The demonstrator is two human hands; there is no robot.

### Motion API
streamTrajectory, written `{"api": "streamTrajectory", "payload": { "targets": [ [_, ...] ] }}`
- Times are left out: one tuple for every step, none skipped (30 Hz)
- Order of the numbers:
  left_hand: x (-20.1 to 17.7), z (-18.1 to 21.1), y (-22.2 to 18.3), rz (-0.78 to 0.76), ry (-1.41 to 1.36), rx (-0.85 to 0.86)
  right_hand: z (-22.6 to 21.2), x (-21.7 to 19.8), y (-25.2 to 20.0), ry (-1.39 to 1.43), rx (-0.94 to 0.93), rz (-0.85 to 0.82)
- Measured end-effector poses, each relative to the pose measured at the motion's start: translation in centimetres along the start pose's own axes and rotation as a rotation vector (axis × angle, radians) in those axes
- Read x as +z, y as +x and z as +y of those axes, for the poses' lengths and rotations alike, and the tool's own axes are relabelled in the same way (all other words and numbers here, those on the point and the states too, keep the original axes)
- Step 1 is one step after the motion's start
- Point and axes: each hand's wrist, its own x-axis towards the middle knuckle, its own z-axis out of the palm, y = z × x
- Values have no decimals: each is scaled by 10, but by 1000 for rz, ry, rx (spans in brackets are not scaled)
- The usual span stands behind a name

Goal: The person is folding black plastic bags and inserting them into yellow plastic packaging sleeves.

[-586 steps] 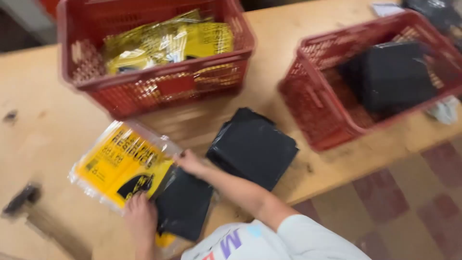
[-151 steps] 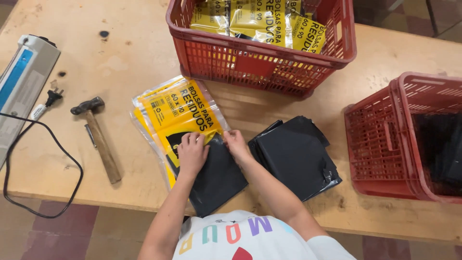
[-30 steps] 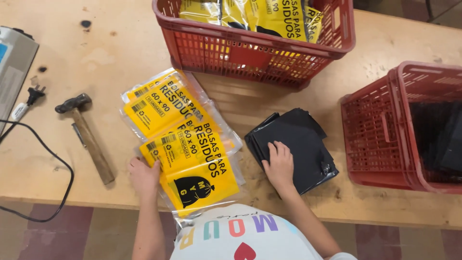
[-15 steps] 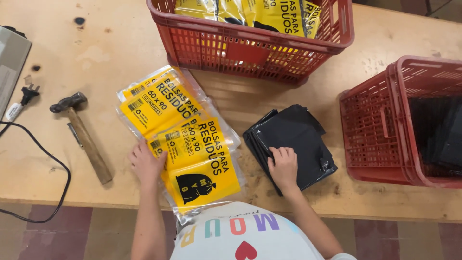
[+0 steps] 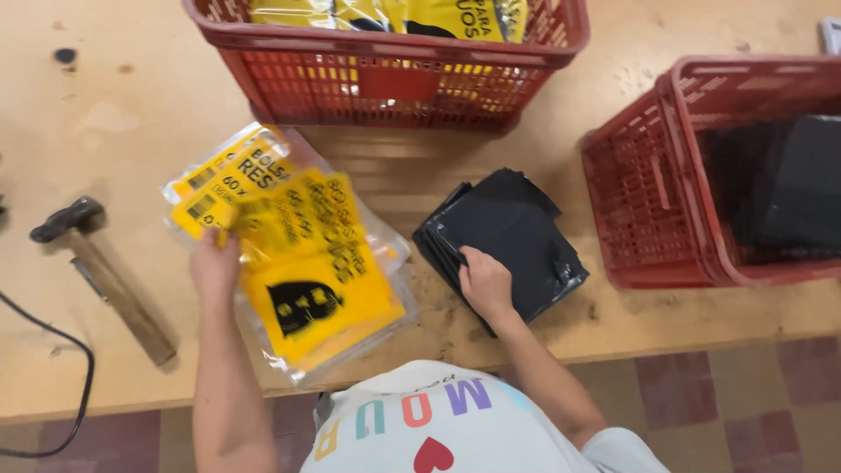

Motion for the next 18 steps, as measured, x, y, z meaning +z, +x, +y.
{"api": "streamTrajectory", "payload": {
  "targets": [
    [-3, 3, 2, 182, 95, 4, 0, 1, 0, 35, -30, 24],
    [-6, 5, 4, 365, 189, 11, 0, 2, 1, 70, -60, 49],
    [-15, 32, -8, 357, 187, 22, -9, -3, 0, 64, -49, 53],
    [-24, 58, -20, 398, 258, 61, -18, -7, 0, 142, -72, 44],
    [-32, 85, -32, 437, 328, 103, -27, -11, 0, 220, -93, 35],
    [-27, 108, -43, 429, 326, 116, -38, -5, -4, 213, -79, 40],
    [-23, 128, -57, 168, 155, 86, -49, 1, -9, 244, -161, 70],
    [-20, 148, -72, -93, -15, 54, -61, 7, -15, 274, -242, 99],
    [-11, 155, -78, -98, -13, 55, -76, 6, -16, 273, -237, 99],
    [-3, 162, -85, -425, -245, -17, -91, 6, -17, 333, -373, 124],
    [5, 167, -92, -747, -480, -92, -107, 6, -19, 397, -512, 146],
    [25, 159, -91, -748, -479, -96, -111, 4, -19, 399, -510, 144],
    [45, 151, -87, -736, -296, -50, -115, 3, -17, 401, -605, 73],
    [65, 144, -84, -720, -114, -3, -120, 2, -15, 402, -698, 0],
    [68, 143, -89, -719, -115, -1, -111, 4, -12, 400, -699, 2],
    [71, 141, -93, -637, -128, 26, -103, 6, -9, 336, -668, 9],
    [73, 139, -97, -554, -144, 52, -94, 8, -5, 272, -639, 17],
    [68, 143, -101, -551, -146, 54, -74, 12, -5, 269, -642, 18]
  ]
}}
